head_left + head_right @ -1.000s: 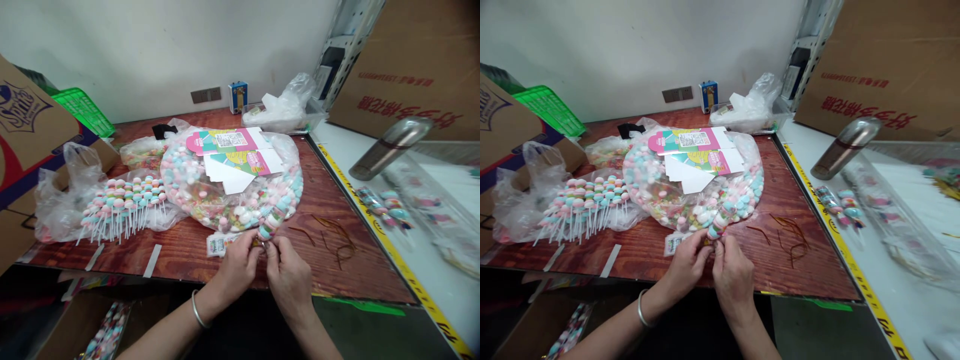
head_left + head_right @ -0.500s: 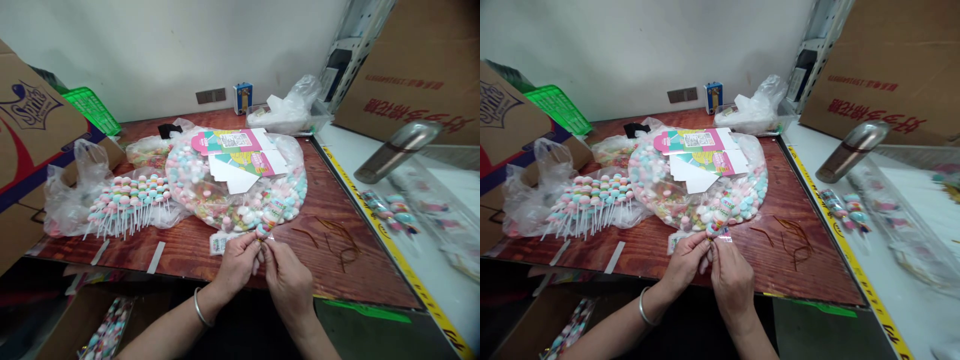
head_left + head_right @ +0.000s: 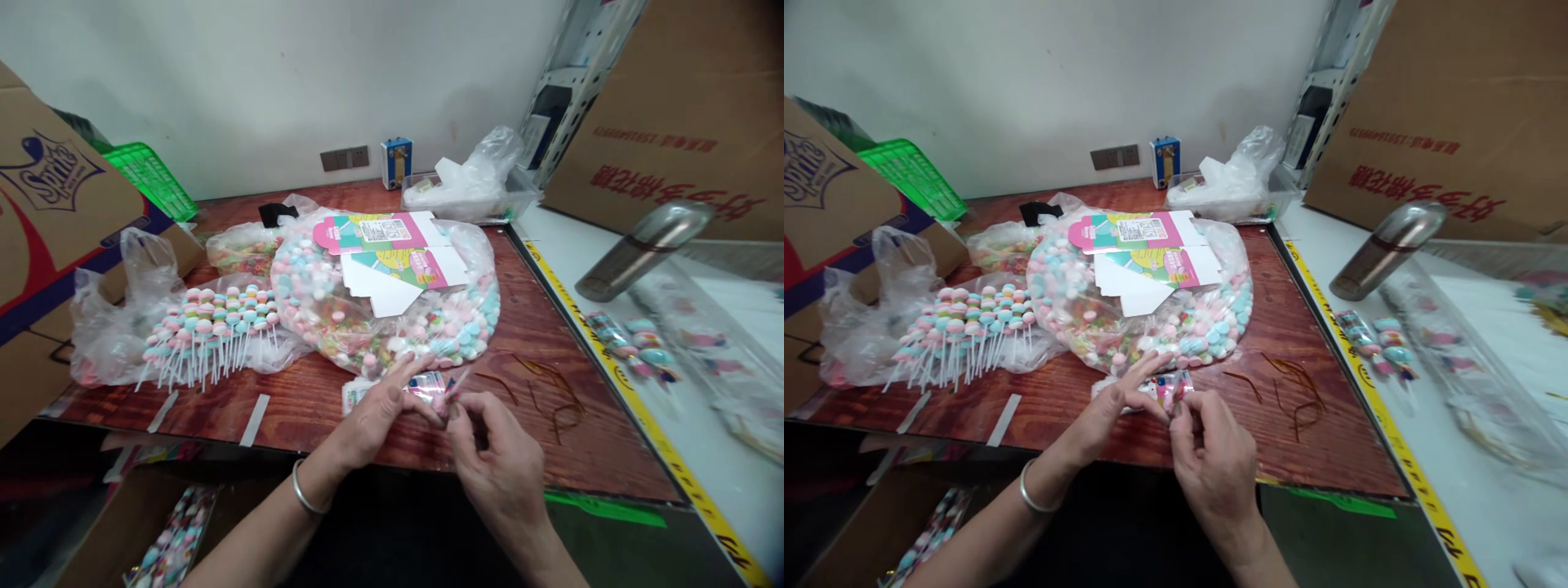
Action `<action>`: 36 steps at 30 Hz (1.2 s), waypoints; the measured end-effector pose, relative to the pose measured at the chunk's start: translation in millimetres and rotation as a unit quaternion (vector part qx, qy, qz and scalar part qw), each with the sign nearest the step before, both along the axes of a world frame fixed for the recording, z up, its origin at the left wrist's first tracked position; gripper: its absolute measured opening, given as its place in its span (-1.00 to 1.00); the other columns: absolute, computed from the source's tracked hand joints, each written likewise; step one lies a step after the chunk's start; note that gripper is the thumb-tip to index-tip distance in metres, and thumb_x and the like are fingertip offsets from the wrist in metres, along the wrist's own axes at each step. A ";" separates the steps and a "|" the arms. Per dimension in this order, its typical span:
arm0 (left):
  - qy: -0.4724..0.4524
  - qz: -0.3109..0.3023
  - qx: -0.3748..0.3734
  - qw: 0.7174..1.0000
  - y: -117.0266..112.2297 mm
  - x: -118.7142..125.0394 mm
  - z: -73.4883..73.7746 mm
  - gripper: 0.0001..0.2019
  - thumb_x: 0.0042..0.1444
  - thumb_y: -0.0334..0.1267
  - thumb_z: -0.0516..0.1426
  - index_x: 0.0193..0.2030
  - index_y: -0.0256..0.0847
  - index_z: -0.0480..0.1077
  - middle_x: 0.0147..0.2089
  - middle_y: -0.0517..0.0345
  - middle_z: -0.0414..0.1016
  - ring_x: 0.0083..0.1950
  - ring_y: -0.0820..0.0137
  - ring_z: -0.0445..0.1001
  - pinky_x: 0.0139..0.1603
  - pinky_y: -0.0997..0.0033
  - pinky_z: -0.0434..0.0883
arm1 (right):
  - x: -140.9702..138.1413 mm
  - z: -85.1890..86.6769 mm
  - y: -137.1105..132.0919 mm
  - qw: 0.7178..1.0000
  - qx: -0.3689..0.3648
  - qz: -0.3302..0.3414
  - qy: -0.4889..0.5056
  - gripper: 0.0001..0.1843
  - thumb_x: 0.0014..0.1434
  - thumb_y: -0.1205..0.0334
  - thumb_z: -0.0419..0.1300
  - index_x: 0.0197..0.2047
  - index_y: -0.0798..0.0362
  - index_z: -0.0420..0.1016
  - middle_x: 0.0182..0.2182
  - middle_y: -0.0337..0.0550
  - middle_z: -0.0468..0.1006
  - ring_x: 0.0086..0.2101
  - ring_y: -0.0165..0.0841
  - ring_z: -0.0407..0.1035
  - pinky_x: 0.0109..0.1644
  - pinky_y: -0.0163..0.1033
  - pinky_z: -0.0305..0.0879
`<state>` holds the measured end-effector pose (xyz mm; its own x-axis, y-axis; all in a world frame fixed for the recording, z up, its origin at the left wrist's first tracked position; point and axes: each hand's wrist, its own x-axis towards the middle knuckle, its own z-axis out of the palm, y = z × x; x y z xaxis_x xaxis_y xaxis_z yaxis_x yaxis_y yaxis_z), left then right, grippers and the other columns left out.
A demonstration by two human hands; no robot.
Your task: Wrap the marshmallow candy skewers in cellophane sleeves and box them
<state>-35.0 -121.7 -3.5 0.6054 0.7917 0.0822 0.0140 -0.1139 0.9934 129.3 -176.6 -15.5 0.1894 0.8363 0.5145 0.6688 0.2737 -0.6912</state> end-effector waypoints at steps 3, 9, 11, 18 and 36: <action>0.040 0.017 0.066 0.997 -1.0 0.9 -1.0 -0.34 0.27 0.18 -0.26 -0.05 -0.19 0.52 0.39 0.01 0.15 0.39 0.11 0.06 0.40 0.02 -0.11 | -6.6 1.1 -9.2 0.976 -0.131 0.079 0.153 -0.81 0.20 0.15 0.12 -0.41 0.03 0.38 -0.57 -0.31 0.34 -0.60 -0.50 0.20 -0.55 -0.39 0.09; 0.046 -0.160 0.078 0.983 -17.9 8.8 16.4 -0.80 0.11 -0.29 0.16 -0.11 -0.22 0.45 -0.07 0.02 0.52 -0.02 0.28 0.45 0.07 0.32 0.33 | -39.4 -30.6 -26.4 0.736 -0.391 0.210 0.511 -0.50 -0.10 -0.29 0.22 -0.53 -0.02 0.24 -0.74 -0.51 -0.05 -0.71 -0.57 -0.19 -0.67 -0.38 -0.13; 0.080 -0.187 0.095 0.974 -26.1 1.1 24.6 -0.83 0.09 -0.41 0.10 -0.17 -0.22 0.44 -0.16 0.06 0.52 -0.09 0.32 0.45 0.01 0.38 0.34 | -42.9 -37.2 -24.0 0.731 -0.396 0.227 0.508 -0.51 -0.12 -0.27 0.25 -0.58 0.00 0.27 -0.75 -0.46 0.04 -0.72 -0.55 -0.11 -0.65 -0.36 -0.04; 0.371 0.097 0.018 0.923 -45.7 -139.3 10.1 -0.79 0.18 -0.15 0.04 -0.40 -0.22 0.30 -0.38 0.18 0.39 -0.33 0.40 0.31 -0.27 0.48 0.28 | -18.2 -44.7 11.7 0.978 -0.177 0.097 0.059 -0.71 0.25 0.07 0.07 -0.19 0.01 0.57 -0.25 -0.10 0.59 -0.24 -0.26 0.43 -0.11 -0.19 0.28; 0.482 0.059 -0.148 0.861 -61.8 -184.1 -20.9 -0.72 0.12 -0.09 0.09 -0.40 -0.24 0.50 -0.44 0.15 0.52 -0.35 0.30 0.47 -0.34 0.44 0.28 | -61.7 -70.7 36.1 0.980 0.002 -0.007 -0.199 -0.90 0.20 0.38 0.14 -0.34 0.07 0.46 -0.01 0.00 0.50 0.10 -0.05 0.24 0.13 0.14 0.13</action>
<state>-219.1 -183.5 -24.3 0.1926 0.7528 -0.6294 0.8431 0.2012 0.4987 67.6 -140.5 -86.2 -0.0156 0.8333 0.5527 0.8887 0.2648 -0.3742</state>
